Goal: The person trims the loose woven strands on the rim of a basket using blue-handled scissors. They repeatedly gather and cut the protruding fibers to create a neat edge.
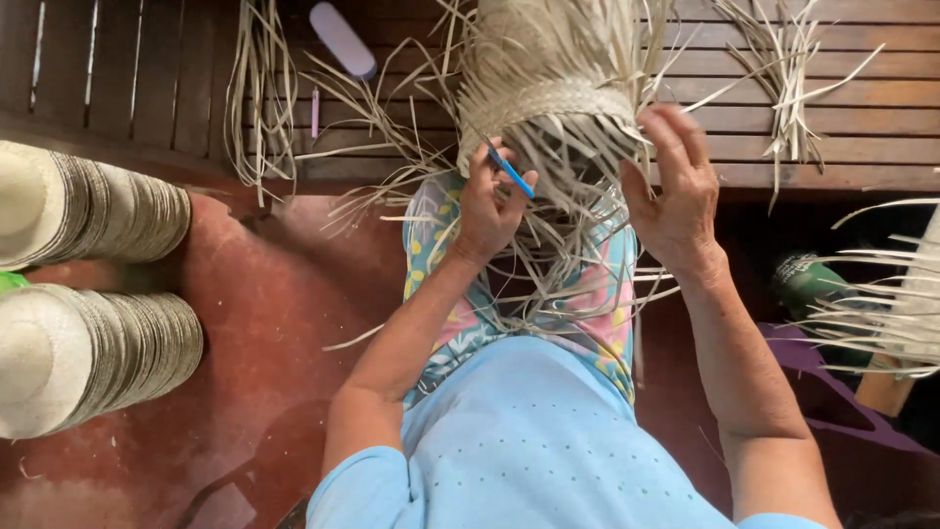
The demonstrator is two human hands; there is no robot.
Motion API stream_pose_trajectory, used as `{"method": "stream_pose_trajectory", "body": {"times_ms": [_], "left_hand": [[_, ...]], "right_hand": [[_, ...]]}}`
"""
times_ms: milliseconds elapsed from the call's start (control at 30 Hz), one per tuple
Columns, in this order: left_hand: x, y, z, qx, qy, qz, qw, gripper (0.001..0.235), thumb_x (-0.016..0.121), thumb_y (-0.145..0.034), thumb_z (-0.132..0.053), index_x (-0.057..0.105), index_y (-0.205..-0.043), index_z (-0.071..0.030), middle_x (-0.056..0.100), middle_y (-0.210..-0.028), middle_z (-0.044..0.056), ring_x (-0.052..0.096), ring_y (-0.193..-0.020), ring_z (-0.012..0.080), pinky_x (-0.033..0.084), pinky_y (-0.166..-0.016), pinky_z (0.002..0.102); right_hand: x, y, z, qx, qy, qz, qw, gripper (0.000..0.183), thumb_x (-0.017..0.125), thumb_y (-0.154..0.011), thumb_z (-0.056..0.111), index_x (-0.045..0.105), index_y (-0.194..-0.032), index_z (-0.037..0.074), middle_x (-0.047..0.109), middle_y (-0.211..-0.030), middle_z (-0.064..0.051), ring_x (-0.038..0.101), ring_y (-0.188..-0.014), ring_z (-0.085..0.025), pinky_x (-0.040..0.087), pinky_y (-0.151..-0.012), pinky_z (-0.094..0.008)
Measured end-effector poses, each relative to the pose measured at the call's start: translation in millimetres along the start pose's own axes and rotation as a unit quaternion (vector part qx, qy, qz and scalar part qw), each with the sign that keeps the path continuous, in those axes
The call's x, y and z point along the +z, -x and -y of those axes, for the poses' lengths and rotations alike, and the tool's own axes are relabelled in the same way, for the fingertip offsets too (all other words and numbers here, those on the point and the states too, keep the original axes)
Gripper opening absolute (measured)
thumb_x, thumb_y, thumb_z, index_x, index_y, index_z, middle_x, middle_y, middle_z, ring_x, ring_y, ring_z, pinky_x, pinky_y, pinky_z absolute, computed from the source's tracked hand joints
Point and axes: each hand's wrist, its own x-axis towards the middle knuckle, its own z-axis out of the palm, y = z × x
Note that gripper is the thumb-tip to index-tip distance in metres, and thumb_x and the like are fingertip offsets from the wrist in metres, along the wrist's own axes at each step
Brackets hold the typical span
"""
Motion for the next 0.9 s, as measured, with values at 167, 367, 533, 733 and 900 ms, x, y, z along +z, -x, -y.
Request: {"method": "stream_pose_trajectory", "body": {"times_ms": [167,367,533,733,900], "left_hand": [[-0.1,4.1,15.7,-0.075,-0.022,0.05,0.996,0.069,0.078,-0.094,-0.036,0.043,-0.146,-0.005,0.075,-0.098,0.015,0.076,-0.083,0.0361,0.061,-0.062,0.045],[-4.1,-7.5,28.7,-0.053,0.002,-0.075,0.996,0.057,0.084,-0.088,-0.013,0.055,-0.135,-0.001,0.076,-0.1,0.012,0.071,-0.074,0.0112,0.059,-0.062,0.02],[-15.2,-59.4,-2.1,-0.017,-0.027,0.037,0.999,0.059,0.081,-0.094,-0.014,0.044,-0.141,-0.013,0.067,-0.118,0.012,0.074,-0.102,0.0256,0.069,-0.074,0.031],[-1.1,-58.8,18.3,-0.042,-0.054,0.168,0.983,0.065,0.069,-0.094,-0.001,0.035,-0.146,-0.021,0.067,-0.132,0.011,0.074,-0.118,0.0278,0.061,-0.084,0.045],[5.3,-47.7,36.6,-0.068,-0.021,0.16,0.985,0.051,0.065,-0.1,-0.003,0.037,-0.138,-0.023,0.06,-0.132,0.007,0.071,-0.12,0.0264,0.057,-0.08,0.056]], "right_hand": [[67.9,32.5,-67.4,0.085,0.059,0.093,0.99,0.017,0.067,-0.104,0.016,0.062,-0.092,0.005,0.066,-0.091,-0.017,0.068,-0.087,-0.043,0.053,-0.07,-0.053],[112.0,41.2,-85.5,0.371,-0.337,0.045,0.864,0.011,0.055,-0.093,0.002,0.062,-0.089,0.01,0.054,-0.073,0.0,0.052,-0.073,-0.011,0.043,-0.063,-0.03],[81.1,11.3,-15.1,0.333,-0.384,0.164,0.845,0.029,0.045,-0.088,-0.004,0.062,-0.108,0.009,0.057,-0.089,0.001,0.052,-0.084,-0.012,0.046,-0.073,-0.028],[77.3,11.7,-16.2,0.317,-0.456,0.207,0.805,0.029,0.052,-0.095,0.017,0.06,-0.122,0.011,0.053,-0.095,0.01,0.044,-0.082,-0.002,0.035,-0.067,-0.019],[99.8,4.2,-28.2,0.466,-0.52,0.131,0.704,0.021,0.081,-0.089,0.025,0.065,-0.093,0.012,0.061,-0.074,0.008,0.05,-0.05,-0.002,0.027,-0.032,-0.02]]}}
